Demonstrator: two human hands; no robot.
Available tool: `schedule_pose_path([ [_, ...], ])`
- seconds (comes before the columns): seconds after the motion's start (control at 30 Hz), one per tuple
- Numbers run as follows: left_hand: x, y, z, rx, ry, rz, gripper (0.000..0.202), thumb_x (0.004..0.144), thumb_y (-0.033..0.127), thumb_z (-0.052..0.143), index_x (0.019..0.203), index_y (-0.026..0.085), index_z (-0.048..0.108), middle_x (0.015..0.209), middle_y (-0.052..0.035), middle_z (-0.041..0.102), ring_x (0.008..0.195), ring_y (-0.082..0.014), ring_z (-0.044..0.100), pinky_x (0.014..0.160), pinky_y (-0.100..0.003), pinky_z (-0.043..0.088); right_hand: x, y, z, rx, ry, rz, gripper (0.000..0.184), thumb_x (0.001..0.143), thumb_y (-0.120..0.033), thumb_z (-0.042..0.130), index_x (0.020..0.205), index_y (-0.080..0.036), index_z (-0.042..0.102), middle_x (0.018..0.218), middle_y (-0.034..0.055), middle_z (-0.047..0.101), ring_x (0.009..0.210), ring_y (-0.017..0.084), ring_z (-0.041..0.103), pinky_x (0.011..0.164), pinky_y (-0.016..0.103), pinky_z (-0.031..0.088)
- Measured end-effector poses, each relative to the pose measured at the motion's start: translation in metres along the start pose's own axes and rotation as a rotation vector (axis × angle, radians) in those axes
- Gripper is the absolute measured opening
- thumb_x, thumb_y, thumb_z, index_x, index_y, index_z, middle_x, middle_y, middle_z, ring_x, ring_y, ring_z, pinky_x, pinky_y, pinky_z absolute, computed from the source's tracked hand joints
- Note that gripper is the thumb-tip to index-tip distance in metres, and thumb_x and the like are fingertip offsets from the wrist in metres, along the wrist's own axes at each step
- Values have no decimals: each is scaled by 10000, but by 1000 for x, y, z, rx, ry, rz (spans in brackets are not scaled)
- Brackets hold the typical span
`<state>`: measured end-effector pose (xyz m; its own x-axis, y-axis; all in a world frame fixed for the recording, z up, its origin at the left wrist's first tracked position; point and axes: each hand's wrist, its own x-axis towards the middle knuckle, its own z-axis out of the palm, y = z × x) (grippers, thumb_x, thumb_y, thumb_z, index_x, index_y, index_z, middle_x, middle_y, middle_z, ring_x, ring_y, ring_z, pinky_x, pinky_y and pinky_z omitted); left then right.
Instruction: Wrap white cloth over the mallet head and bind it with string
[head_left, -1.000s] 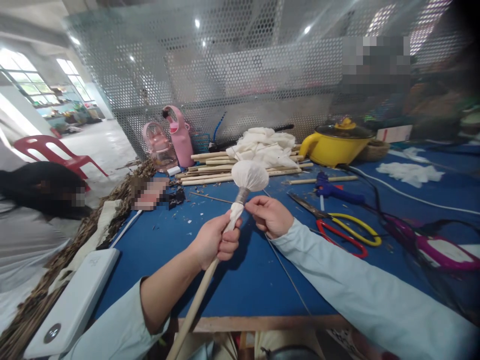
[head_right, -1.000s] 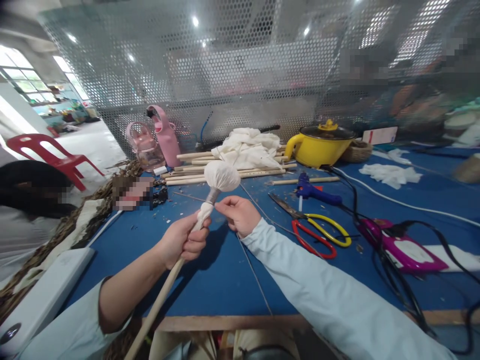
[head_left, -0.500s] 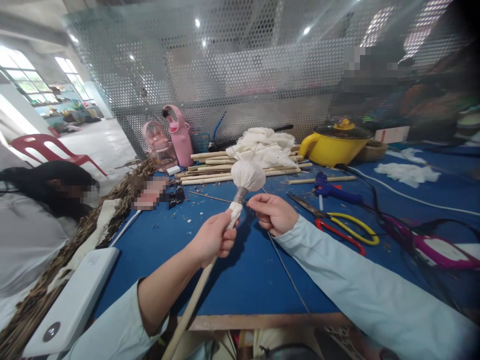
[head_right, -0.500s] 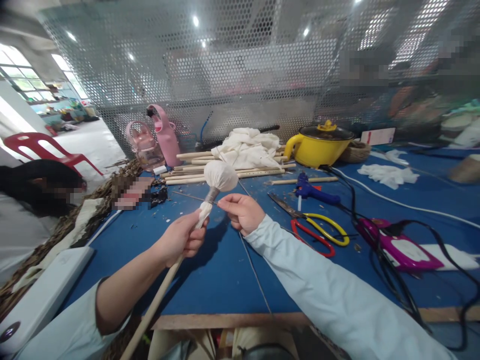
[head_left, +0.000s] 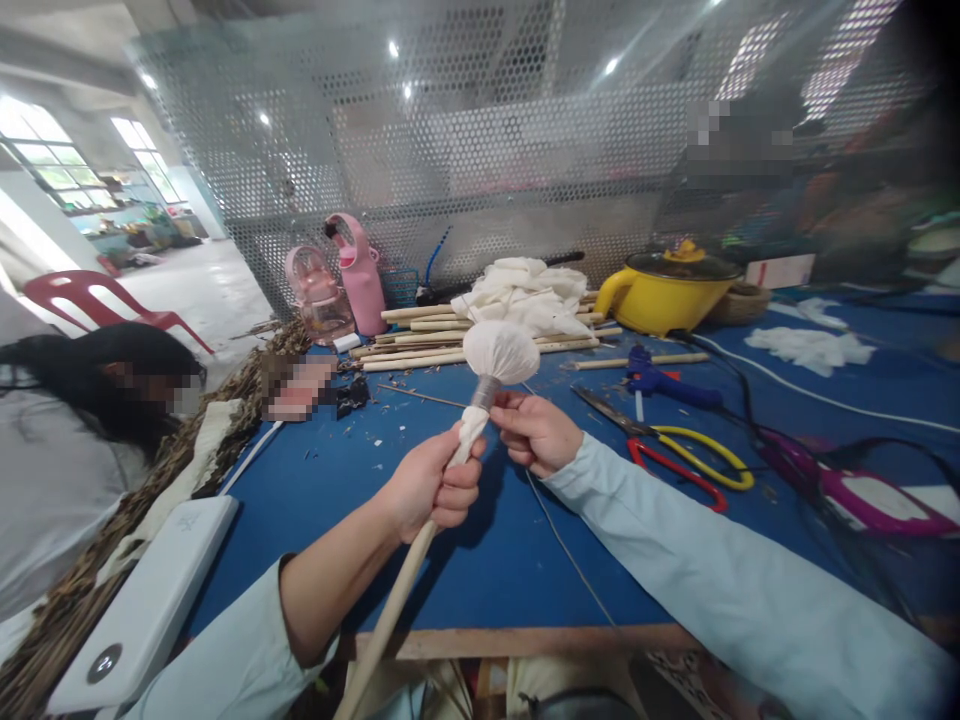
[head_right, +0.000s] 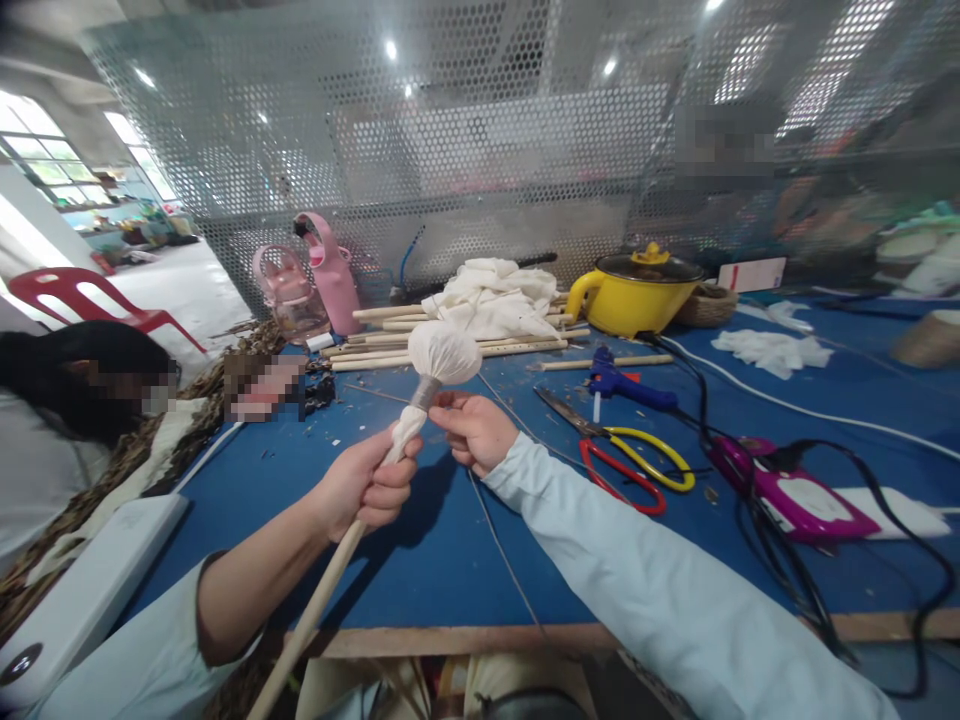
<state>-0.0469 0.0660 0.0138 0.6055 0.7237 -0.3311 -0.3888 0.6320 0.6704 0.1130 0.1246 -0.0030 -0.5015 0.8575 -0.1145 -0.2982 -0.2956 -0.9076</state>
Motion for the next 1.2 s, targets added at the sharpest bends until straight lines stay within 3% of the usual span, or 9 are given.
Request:
schedule_pose_path([
  [0.13, 3, 2, -10, -179, -127, -100, 230, 881, 366, 392, 764, 180, 458, 483, 105, 133, 361, -27, -22, 274, -98, 42, 2, 3, -6, 48, -163, 78, 449, 635, -360, 728, 994, -180, 526, 407, -144, 222, 330, 19, 75, 308, 149, 48],
  [0.27, 13, -5, -16, -162, -103, -102, 233, 871, 346, 407, 730, 170, 465, 471, 98, 196, 315, -20, 81, 272, -98, 104, 7, 9, -12, 59, -210, 87, 406, 648, -371, 713, 941, -173, 513, 406, -146, 227, 333, 19, 69, 305, 143, 54],
  [0.37, 23, -8, -23, 59, 51, -12, 284, 863, 401, 404, 799, 153, 526, 514, 42, 412, 362, -58, 371, 346, -150, 330, 11, 14, -15, 10, -135, 68, 377, 635, -389, 715, 838, -170, 484, 389, -146, 241, 314, 14, 85, 295, 140, 55],
  [0.47, 30, 6, -29, 278, 294, 187, 457, 856, 521, 351, 936, 121, 557, 758, -71, 605, 612, -133, 574, 534, -229, 456, 12, 18, -14, -18, -96, 75, 403, 606, -411, 730, 779, -178, 451, 376, -151, 236, 307, 10, 91, 288, 135, 63],
  [0.6, 32, 41, -22, 565, 586, 403, 557, 823, 581, 366, 1116, 132, 519, 1071, -136, 606, 930, -204, 580, 770, -307, 445, 12, 21, -5, -47, -64, 86, 422, 580, -428, 732, 714, -191, 411, 370, -152, 221, 305, 8, 97, 286, 131, 69],
  [0.73, 38, 42, -1, 1066, 593, 524, 538, 817, 572, 383, 1085, 137, 550, 1155, -140, 586, 1027, -245, 544, 869, -339, 391, 13, 24, 4, -84, 24, 99, 413, 538, -350, 734, 670, -204, 371, 362, -151, 219, 296, 7, 107, 286, 134, 65],
  [0.93, 45, 2, -2, 1158, 540, 276, 601, 795, 616, 386, 1125, 123, 483, 691, -64, 629, 475, -156, 534, 509, -273, 409, 11, 26, 3, -160, 84, 116, 234, 554, -277, 632, 639, -184, 435, 324, -122, 275, 277, 12, 137, 287, 154, 72],
  [1.07, 40, -6, -15, 1133, 526, 364, 501, 794, 606, 406, 936, 145, 543, 640, -14, 562, 452, -96, 448, 460, -218, 344, 11, 25, 1, -173, 79, 129, 278, 547, -320, 656, 660, -184, 442, 349, -95, 374, 271, 15, 168, 280, 160, 75],
  [1.2, 33, -12, -19, 999, 480, 358, 475, 813, 564, 411, 1049, 161, 494, 619, 28, 493, 454, -78, 398, 439, -195, 320, 11, 26, 1, -157, 62, 138, 370, 531, -390, 717, 686, -183, 453, 333, -126, 289, 272, 13, 143, 278, 158, 59],
])
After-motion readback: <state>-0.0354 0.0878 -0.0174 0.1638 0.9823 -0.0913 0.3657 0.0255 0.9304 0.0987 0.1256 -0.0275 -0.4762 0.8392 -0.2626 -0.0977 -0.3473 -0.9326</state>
